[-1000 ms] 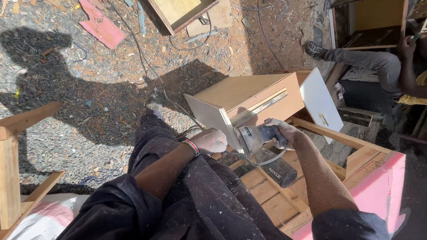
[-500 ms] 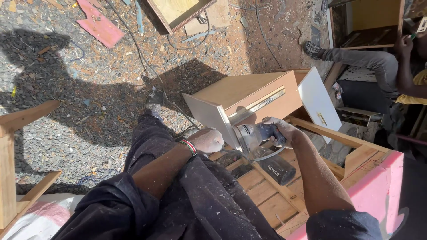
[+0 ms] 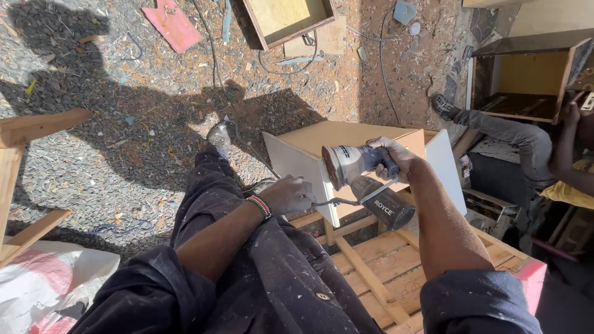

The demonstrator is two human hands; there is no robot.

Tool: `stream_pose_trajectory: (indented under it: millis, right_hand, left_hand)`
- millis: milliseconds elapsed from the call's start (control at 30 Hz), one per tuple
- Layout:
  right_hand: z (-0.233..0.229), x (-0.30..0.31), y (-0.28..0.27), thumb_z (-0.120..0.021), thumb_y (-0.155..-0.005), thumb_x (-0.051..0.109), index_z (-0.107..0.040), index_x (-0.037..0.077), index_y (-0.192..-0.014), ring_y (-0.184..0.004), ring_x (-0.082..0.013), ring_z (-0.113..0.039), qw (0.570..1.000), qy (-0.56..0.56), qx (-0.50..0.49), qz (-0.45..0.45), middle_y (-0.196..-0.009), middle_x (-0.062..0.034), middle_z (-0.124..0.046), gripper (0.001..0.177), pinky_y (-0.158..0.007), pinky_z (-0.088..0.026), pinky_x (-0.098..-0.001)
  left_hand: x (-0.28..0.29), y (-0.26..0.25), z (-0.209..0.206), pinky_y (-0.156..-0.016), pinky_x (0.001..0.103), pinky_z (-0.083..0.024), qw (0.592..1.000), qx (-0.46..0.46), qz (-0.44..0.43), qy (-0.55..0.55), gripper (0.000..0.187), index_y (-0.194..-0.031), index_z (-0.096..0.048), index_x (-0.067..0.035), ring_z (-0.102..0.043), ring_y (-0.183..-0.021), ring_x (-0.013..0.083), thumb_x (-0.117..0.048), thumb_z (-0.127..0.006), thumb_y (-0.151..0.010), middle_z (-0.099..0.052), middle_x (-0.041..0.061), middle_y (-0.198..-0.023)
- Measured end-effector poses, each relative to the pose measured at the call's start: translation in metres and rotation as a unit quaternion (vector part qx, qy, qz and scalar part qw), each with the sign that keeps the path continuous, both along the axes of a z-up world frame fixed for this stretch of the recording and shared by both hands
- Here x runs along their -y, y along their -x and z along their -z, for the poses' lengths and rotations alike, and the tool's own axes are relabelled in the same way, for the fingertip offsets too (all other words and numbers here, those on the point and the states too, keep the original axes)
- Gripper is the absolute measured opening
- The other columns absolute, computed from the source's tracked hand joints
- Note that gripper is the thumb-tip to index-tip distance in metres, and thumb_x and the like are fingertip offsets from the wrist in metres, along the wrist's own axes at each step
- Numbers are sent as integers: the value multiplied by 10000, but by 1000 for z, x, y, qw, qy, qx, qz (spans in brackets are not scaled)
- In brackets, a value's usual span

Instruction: The person uses an orbital sander to smooth the edges and surfaces of a wooden drawer front. They move the sander along the sides and top edge, then flip the drawer to sand the interior surfaces.

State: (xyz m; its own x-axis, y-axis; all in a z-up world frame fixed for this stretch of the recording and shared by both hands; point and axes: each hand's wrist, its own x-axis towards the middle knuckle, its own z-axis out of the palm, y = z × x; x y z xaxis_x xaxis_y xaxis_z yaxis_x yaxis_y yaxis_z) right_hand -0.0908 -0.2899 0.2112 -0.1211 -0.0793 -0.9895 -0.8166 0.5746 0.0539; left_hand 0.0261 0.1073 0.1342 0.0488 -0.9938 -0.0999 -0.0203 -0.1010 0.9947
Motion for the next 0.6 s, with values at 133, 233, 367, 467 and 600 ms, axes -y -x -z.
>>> stream_pose_trajectory:
  millis: [133, 233, 367, 467, 600]
  right_hand:
    - [0, -2, 2, -829, -963, 453, -748, 108, -1138, -578, -142, -664, 1000, -14, -4, 4, -950, -260, -833, 396, -484, -539, -172]
    - [-5, -3, 27, -859, -952, 486, -777, 113, -1155, -557, -156, -658, 999, -14, -34, 3, -949, -321, -836, 433, -459, -542, -201]
    - [-2, -5, 83, -864, -950, 462, -780, 116, -1156, -566, -195, -658, 997, -13, -64, 43, -952, -349, -829, 411, -469, -559, -241]
    - [-20, -28, 110, -858, -951, 460, -779, 122, -1176, -572, -203, -658, 994, -16, -81, 68, -976, -349, -836, 414, -475, -567, -254]
    - [-16, -44, 164, -896, -949, 385, -776, 218, -1116, -534, -266, -677, 993, 8, -68, 91, -981, -274, -868, 266, -434, -582, -302]
  left_hand:
    - [3, 4, 6, -937, 601, -578, 999, -39, -19, -1, 276, -979, -867, -114, -753, -1034, 471, -337, -706, -962, -820, 180, -993]
    - [6, 9, 13, -1013, 611, -601, 999, -39, 5, 13, 294, -989, -894, -132, -796, -1087, 476, -356, -705, -962, -864, 166, -1054]
    - [15, 14, 13, -1038, 618, -590, 999, -26, 40, -5, 324, -964, -892, -118, -795, -1090, 488, -368, -686, -959, -861, 202, -1031]
    - [21, 23, 13, -1042, 627, -583, 997, -42, 62, -31, 349, -949, -875, -107, -787, -1085, 488, -396, -679, -936, -858, 193, -1027]
    - [35, 63, 71, -1025, 659, -582, 991, 62, 120, -22, 340, -1021, -907, -157, -778, -1121, 508, -347, -631, -961, -856, 186, -1077]
